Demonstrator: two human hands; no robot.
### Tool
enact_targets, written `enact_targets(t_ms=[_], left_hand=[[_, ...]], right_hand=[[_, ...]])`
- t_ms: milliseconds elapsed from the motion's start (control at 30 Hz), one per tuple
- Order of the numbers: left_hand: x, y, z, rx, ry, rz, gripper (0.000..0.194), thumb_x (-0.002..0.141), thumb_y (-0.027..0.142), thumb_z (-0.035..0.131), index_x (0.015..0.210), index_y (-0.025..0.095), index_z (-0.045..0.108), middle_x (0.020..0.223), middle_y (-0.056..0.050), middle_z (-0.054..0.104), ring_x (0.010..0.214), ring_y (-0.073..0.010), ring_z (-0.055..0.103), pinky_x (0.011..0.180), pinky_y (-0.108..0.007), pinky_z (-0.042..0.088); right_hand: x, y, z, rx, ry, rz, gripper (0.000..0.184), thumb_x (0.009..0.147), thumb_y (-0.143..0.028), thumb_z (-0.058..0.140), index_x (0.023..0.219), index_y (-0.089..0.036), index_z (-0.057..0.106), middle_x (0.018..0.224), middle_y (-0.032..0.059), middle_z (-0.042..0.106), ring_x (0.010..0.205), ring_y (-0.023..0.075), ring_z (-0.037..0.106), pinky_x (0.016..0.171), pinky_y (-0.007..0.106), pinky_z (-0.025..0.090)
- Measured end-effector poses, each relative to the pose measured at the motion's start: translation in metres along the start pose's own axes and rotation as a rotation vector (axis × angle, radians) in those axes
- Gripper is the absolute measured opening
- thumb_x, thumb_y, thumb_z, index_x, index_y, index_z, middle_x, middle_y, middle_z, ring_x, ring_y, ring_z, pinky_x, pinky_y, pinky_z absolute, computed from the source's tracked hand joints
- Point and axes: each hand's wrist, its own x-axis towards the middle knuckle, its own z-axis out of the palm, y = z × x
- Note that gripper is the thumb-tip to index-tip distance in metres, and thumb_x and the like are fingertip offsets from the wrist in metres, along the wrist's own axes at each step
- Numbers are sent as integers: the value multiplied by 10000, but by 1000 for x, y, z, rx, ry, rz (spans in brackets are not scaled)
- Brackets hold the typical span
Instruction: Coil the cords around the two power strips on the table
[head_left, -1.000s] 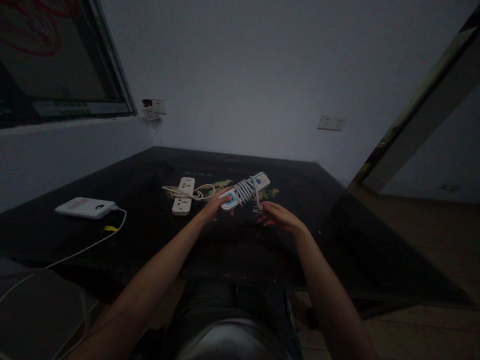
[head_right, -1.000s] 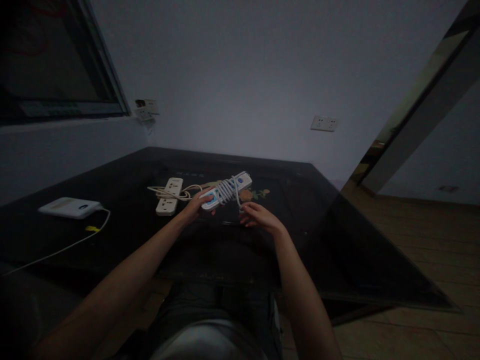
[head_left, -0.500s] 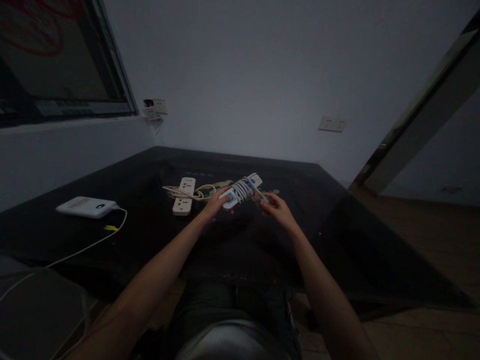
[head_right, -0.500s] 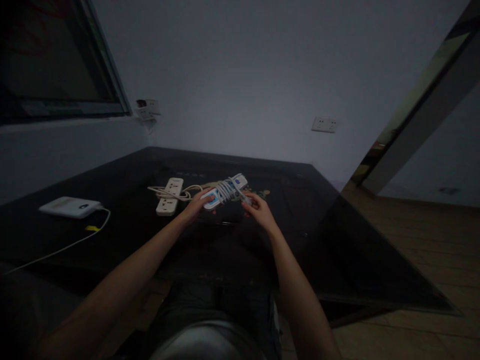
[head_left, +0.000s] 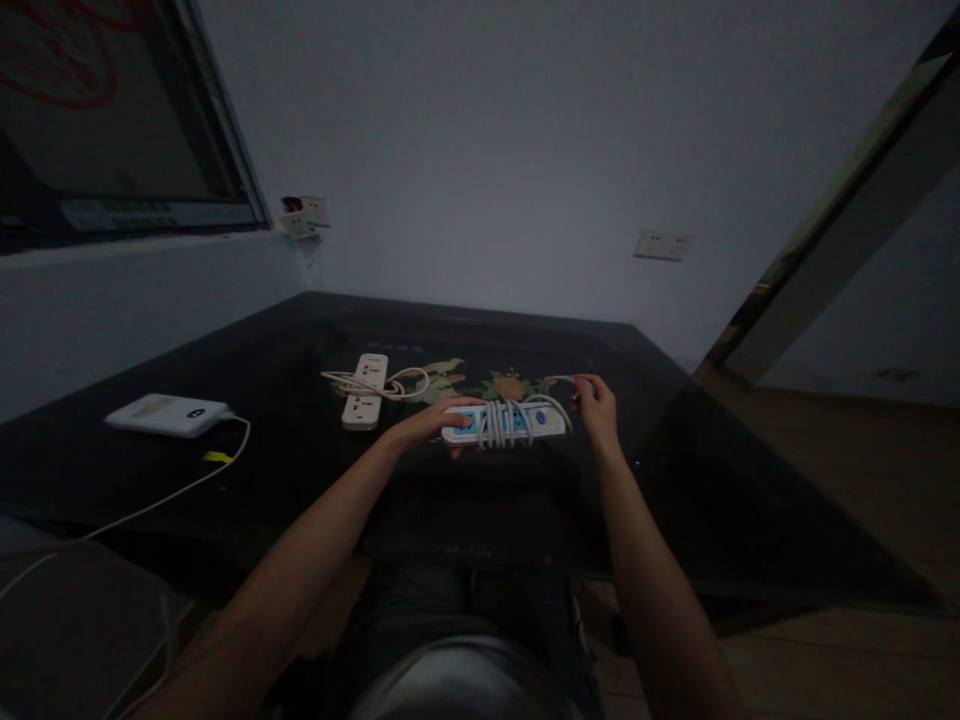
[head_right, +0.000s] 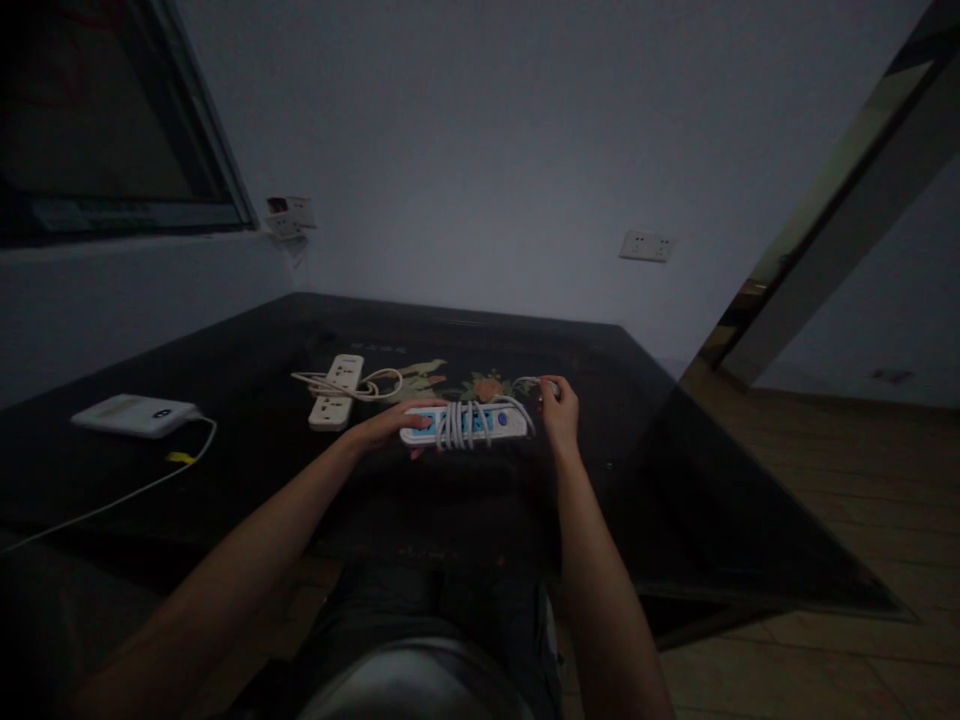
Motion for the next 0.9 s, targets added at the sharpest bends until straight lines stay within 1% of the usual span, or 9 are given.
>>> enact_targets(t_ms=[100,200,300,467,567,633,767,900], left_hand=[[-1,3,0,-45,-18,47,670,721,316,646,1329,95,473,832,-134,688,619,-207,651,431,-217,441],[1,4,-3,-53,60,94,656,730,320,641,1326,100,477,875,-140,684,653,-212,659,425,-205,441],[5,1,-6,-33,150,114,649,737,300,638,1327,86,471,872,-132,685,649,-208,654,419,-210,449],[9,-6,-11,19,227,119,623,746,294,631,1309,76,480,827,-121,691,608,-190,640,425,-221,463],[9,-6,-11,61,260,113,615,758,304,625,1312,81,473,820,-117,690,614,-193,639,436,-234,475],[8,-5,-10,82,278,112,599,763,302,622,1306,91,482,844,-116,686,650,-200,644,452,-241,486],[6,-3,-8,118,258,62,582,752,299,639,1292,126,508,925,-118,672,670,-198,642,480,-259,498],[4,-5,-4,172,206,-16,529,723,271,681,1235,186,573,985,-105,660,629,-163,618,497,-265,497]], right_hand=[[3,7,-2,-51,-70,55,273,721,-423,498,815,-187,598,541,-44,496,459,119,445,429,225,327],[1,10,1,-72,-182,82,232,688,-402,531,722,-187,611,493,-49,485,439,111,427,415,217,295],[-4,8,4,-67,-290,105,217,684,-392,536,683,-188,609,454,-60,456,418,99,400,404,209,269],[-11,0,4,-5,-412,130,210,702,-386,518,676,-191,591,483,-64,438,410,77,362,393,202,251],[-12,-5,2,115,-467,151,199,721,-375,522,680,-193,590,519,-57,456,416,69,352,394,201,244],[-11,-8,0,225,-454,158,188,723,-369,539,671,-195,586,524,-56,451,414,65,340,389,200,228],[-10,-13,-1,372,-358,145,189,722,-378,552,673,-198,579,550,-49,472,430,70,357,387,201,222],[-9,-16,-1,470,-252,135,183,726,-385,563,718,-203,583,564,-49,482,475,82,408,423,200,289]])
